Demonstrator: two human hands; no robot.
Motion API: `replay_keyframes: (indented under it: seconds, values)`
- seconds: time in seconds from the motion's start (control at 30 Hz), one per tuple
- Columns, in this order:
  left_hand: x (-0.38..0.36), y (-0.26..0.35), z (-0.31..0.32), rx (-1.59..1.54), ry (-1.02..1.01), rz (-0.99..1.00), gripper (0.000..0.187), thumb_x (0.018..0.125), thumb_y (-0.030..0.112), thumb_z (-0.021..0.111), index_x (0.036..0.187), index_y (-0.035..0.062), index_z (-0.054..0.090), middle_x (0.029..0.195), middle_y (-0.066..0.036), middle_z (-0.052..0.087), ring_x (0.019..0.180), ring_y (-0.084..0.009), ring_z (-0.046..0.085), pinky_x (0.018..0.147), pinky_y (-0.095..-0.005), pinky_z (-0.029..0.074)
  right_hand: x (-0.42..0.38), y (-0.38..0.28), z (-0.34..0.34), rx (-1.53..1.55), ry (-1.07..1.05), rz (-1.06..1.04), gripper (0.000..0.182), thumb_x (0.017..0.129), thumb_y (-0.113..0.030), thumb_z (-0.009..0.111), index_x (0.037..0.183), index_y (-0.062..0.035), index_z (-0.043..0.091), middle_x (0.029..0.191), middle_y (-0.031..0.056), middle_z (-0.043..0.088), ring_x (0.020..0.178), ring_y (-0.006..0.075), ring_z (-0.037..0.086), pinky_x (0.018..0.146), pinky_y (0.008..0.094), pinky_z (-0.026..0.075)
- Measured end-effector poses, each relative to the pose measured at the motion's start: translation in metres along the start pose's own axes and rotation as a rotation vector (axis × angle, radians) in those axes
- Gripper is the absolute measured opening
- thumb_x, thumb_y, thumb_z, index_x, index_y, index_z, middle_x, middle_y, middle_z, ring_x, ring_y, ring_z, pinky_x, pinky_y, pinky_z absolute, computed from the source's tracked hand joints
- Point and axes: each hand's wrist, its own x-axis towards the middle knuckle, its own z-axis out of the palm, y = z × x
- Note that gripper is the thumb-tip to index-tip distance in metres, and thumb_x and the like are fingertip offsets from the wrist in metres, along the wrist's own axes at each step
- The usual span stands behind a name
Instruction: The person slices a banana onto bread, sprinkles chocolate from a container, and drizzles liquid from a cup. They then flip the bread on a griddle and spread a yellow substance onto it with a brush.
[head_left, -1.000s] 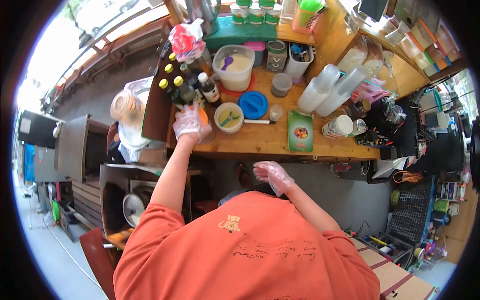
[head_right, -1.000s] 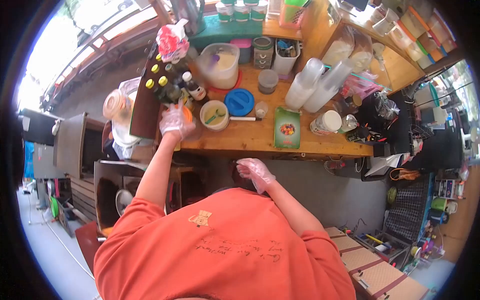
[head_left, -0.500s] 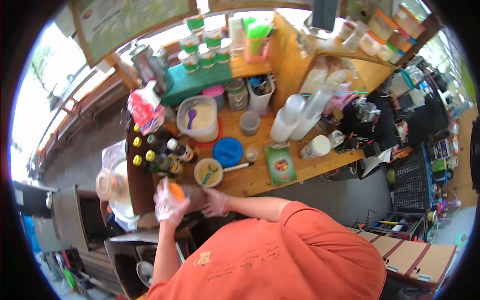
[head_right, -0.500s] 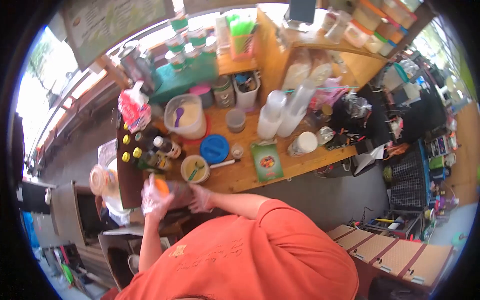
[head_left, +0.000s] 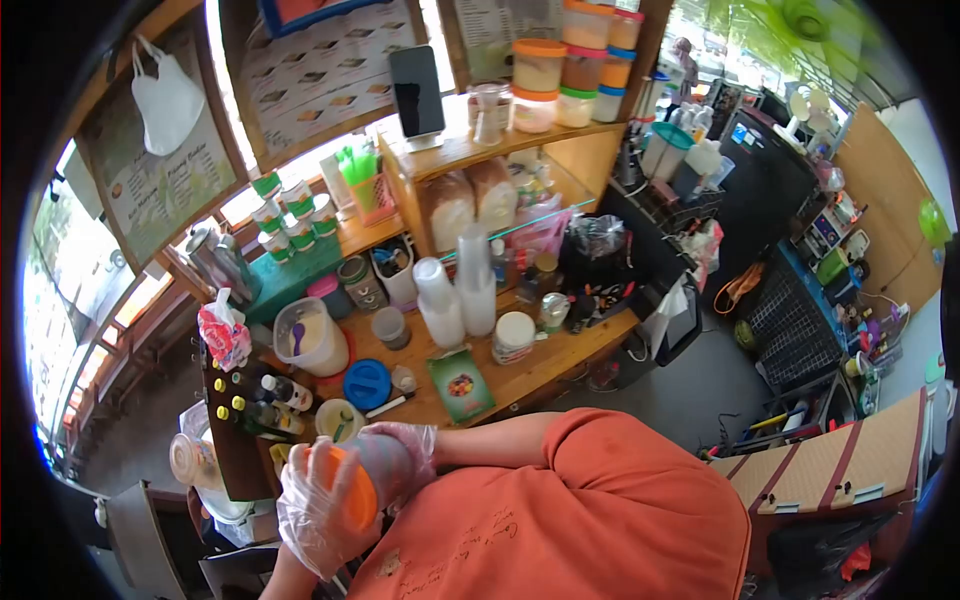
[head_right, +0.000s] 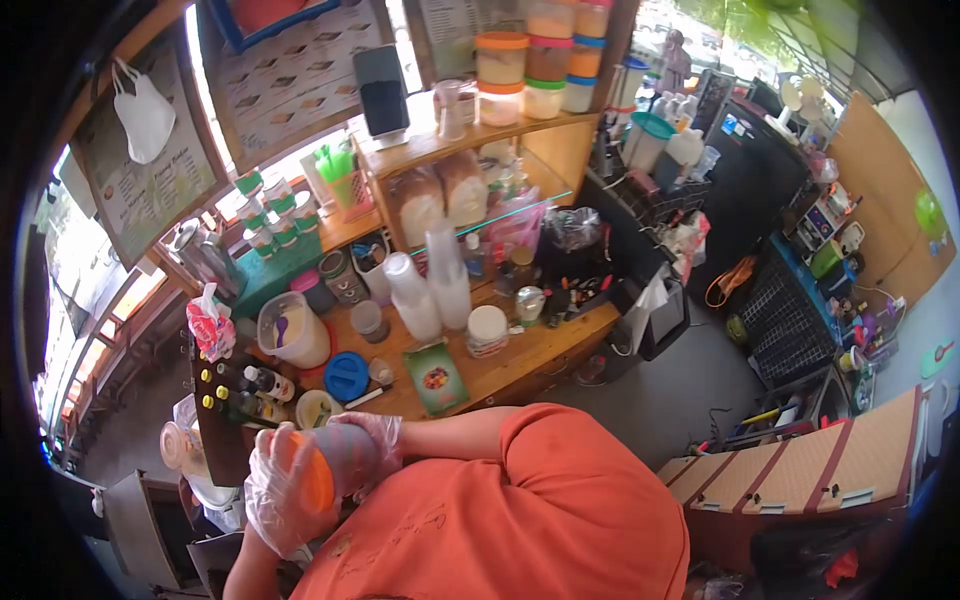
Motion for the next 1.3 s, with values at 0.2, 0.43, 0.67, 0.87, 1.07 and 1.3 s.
replay_keyframes:
  seconds: [0.2, 0.43, 0.67, 0.87, 1.07, 1.3]
  values:
    - [0.041, 0.068, 0.008, 0.067, -0.048, 0.484, 0.063, 0.067, 0.048, 0.079, 0.126, 0.0332, 0.063, 0.130, -0.014, 0.051, 0.117, -0.0416, 0.049, 0.083, -0.0593, 0.047, -0.134, 0.008, -0.009, 0.027, 0.017, -0.122, 0.050, 0.097, -0.051, 0.054, 0.129, -0.0125, 0.061, 0.124, 0.0135, 0.068, 0.110, 0.0317, 0.065, 0.101, 0.0561, 0.048]
    - [0.069, 0.136, 0.038, 0.026, -0.026, 0.541, 0.060, 0.069, 0.050, 0.076, 0.125, 0.0307, 0.064, 0.131, -0.010, 0.051, 0.117, -0.0378, 0.049, 0.085, -0.0560, 0.043, -0.208, 0.054, -0.036, 0.147, -0.038, -0.357, 0.044, 0.097, -0.043, 0.060, 0.132, -0.0162, 0.060, 0.133, 0.0082, 0.064, 0.123, 0.0281, 0.059, 0.109, 0.0529, 0.044]
    - [0.076, 0.170, 0.052, -0.014, 0.022, 0.473, 0.061, 0.069, 0.049, 0.075, 0.125, 0.0279, 0.066, 0.134, -0.007, 0.054, 0.118, -0.0363, 0.050, 0.088, -0.0551, 0.042, -0.231, 0.064, -0.061, 0.142, 0.042, -0.432, 0.051, 0.096, -0.043, 0.062, 0.136, -0.0113, 0.056, 0.135, 0.0118, 0.062, 0.124, 0.0289, 0.058, 0.109, 0.0520, 0.044]
    - [0.072, 0.176, 0.075, -0.045, 0.062, 0.286, 0.064, 0.070, 0.047, 0.074, 0.129, 0.0251, 0.063, 0.137, -0.009, 0.054, 0.125, -0.0359, 0.047, 0.090, -0.0554, 0.044, -0.224, 0.062, -0.072, -0.016, 0.011, -0.480, 0.062, 0.096, -0.047, 0.058, 0.147, -0.0129, 0.044, 0.150, 0.0132, 0.048, 0.134, 0.0310, 0.050, 0.114, 0.0527, 0.040]
    - [0.067, 0.151, 0.043, -0.019, -0.091, 0.384, 0.078, 0.071, 0.048, 0.074, 0.143, 0.0283, 0.050, 0.146, -0.013, 0.043, 0.123, -0.0372, 0.049, 0.090, -0.0551, 0.046, -0.178, 0.047, -0.062, -0.090, -0.035, -0.420, 0.065, 0.097, -0.049, 0.054, 0.150, -0.0133, 0.040, 0.154, 0.0136, 0.043, 0.139, 0.0313, 0.046, 0.115, 0.0525, 0.039]
    - [0.038, 0.117, 0.019, 0.184, -0.232, 0.733, 0.076, 0.078, 0.050, 0.071, 0.148, 0.0388, 0.041, 0.149, -0.014, 0.037, 0.131, -0.0378, 0.041, 0.088, -0.0518, 0.048, -0.141, 0.049, -0.044, -0.060, -0.058, -0.286, 0.065, 0.097, -0.049, 0.053, 0.150, -0.0133, 0.039, 0.155, 0.0138, 0.042, 0.140, 0.0313, 0.045, 0.115, 0.0523, 0.039]
